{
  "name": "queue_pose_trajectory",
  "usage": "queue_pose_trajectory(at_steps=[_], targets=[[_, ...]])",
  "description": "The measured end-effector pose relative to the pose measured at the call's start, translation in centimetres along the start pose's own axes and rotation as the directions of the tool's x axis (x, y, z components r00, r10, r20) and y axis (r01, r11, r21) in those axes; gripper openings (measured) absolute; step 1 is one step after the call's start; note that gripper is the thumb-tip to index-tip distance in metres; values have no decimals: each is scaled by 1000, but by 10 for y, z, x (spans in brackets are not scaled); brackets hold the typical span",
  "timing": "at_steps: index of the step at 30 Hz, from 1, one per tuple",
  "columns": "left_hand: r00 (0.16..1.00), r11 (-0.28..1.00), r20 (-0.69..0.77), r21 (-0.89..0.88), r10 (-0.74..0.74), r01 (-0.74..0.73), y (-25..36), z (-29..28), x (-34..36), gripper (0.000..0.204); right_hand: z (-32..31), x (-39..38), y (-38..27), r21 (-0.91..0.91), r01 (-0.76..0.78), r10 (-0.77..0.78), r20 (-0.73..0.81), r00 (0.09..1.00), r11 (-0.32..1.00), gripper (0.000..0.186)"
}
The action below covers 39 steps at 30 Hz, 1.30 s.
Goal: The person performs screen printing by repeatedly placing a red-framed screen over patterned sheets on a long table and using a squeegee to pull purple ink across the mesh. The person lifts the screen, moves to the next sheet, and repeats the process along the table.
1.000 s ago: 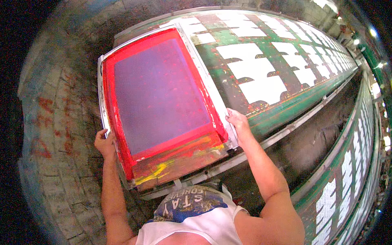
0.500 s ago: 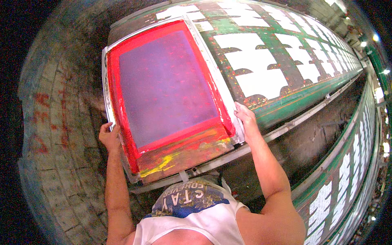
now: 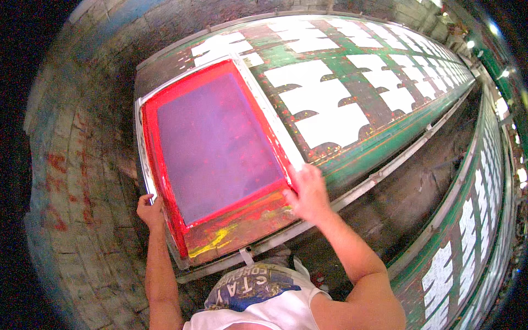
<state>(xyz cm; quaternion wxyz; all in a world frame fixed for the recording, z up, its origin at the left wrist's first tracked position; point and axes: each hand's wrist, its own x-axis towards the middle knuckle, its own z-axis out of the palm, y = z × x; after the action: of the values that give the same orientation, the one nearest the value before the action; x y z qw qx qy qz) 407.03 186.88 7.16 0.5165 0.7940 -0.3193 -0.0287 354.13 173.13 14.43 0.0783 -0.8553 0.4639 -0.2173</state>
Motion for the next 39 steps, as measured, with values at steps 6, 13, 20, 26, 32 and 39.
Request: queue_pose_trajectory(at_steps=[6,13,20,26,32,39], targets=[[998,999,40,3,45,-45,-5,9,-2,24,2,-49,-72,206,437,-479,259,839,876,62],[981,996,172,-7,-92,94,-23,2,28,52,14,-47,-65,126,567,-580,219,784,814,48],[960,944,209,233,188,-235,-5,4,39,69,-7,-9,-76,92,637,-643,69,763,766,41],[960,931,159,253,229,-264,-5,6,26,64,2,16,-141,131,567,-581,169,796,814,54],[959,926,114,252,261,-282,-1,7,22,56,0,58,-170,133,472,-469,509,722,872,50],[986,941,109,302,125,-152,-13,8,25,49,-29,53,-178,148,373,-381,615,690,916,51]])
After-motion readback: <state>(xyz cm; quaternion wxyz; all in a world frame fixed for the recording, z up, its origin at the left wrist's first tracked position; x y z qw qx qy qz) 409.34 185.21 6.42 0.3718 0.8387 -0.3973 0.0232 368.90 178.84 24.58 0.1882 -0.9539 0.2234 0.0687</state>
